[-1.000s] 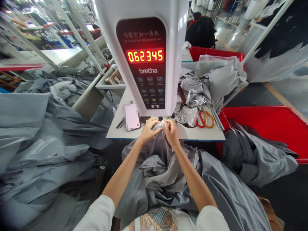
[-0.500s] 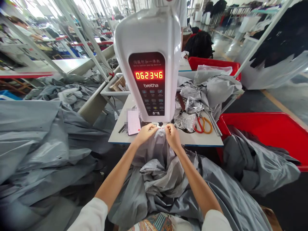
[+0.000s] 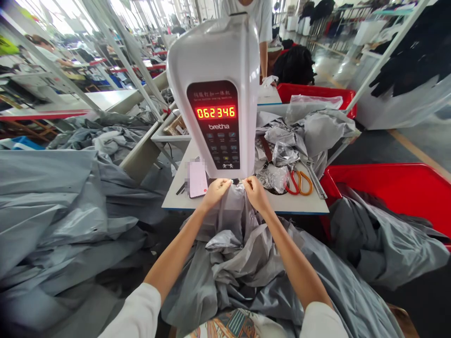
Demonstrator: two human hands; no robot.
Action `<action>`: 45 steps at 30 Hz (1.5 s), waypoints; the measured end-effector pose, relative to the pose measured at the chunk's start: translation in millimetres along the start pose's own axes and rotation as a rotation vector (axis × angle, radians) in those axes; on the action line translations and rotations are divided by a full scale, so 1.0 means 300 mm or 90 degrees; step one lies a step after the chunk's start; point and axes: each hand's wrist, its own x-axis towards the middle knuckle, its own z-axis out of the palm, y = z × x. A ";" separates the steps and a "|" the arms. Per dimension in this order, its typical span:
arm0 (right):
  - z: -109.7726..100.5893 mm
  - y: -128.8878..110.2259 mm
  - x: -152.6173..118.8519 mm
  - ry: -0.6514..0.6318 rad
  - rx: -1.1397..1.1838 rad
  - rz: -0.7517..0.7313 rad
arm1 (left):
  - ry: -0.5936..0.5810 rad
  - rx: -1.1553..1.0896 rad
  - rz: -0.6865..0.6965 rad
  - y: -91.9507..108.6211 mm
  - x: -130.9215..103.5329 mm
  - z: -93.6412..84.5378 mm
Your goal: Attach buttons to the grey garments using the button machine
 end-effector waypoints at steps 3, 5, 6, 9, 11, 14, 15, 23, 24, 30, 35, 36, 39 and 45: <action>-0.016 -0.008 -0.012 -0.031 0.019 0.029 | -0.038 0.018 0.010 0.004 -0.017 -0.013; -0.029 -0.015 -0.041 -0.063 0.039 0.065 | -0.060 0.037 0.018 0.013 -0.046 -0.026; -0.036 -0.021 -0.060 -0.081 0.045 0.082 | -0.074 0.044 0.023 0.020 -0.064 -0.034; -0.062 -0.050 -0.125 -0.150 0.023 0.113 | -0.124 0.059 0.034 0.055 -0.126 -0.058; -0.084 -0.084 -0.168 -0.206 -0.018 0.117 | -0.173 0.082 0.031 0.090 -0.171 -0.076; -0.121 -0.149 -0.228 -0.269 -0.052 0.086 | -0.234 0.138 0.042 0.147 -0.240 -0.107; -0.134 -0.172 -0.248 -0.277 -0.052 0.065 | -0.239 0.159 0.064 0.163 -0.263 -0.117; -0.189 -0.300 -0.399 -0.213 0.031 -0.232 | -0.104 0.330 0.540 0.219 -0.436 -0.179; -0.188 -0.307 -0.410 -0.207 0.038 -0.252 | -0.085 0.342 0.567 0.223 -0.450 -0.181; -0.167 -0.341 -0.433 -0.183 0.043 -0.246 | -0.033 0.338 0.549 0.238 -0.492 -0.161; -0.155 -0.363 -0.445 -0.177 0.024 -0.257 | -0.016 0.326 0.557 0.226 -0.518 -0.133; -0.155 -0.365 -0.450 -0.174 0.017 -0.260 | -0.005 0.319 0.560 0.222 -0.524 -0.132; -0.157 -0.365 -0.465 -0.155 -0.013 -0.271 | 0.033 0.304 0.560 0.217 -0.539 -0.138; -0.161 -0.362 -0.491 -0.120 -0.091 -0.343 | 0.002 0.394 0.514 0.244 -0.546 -0.151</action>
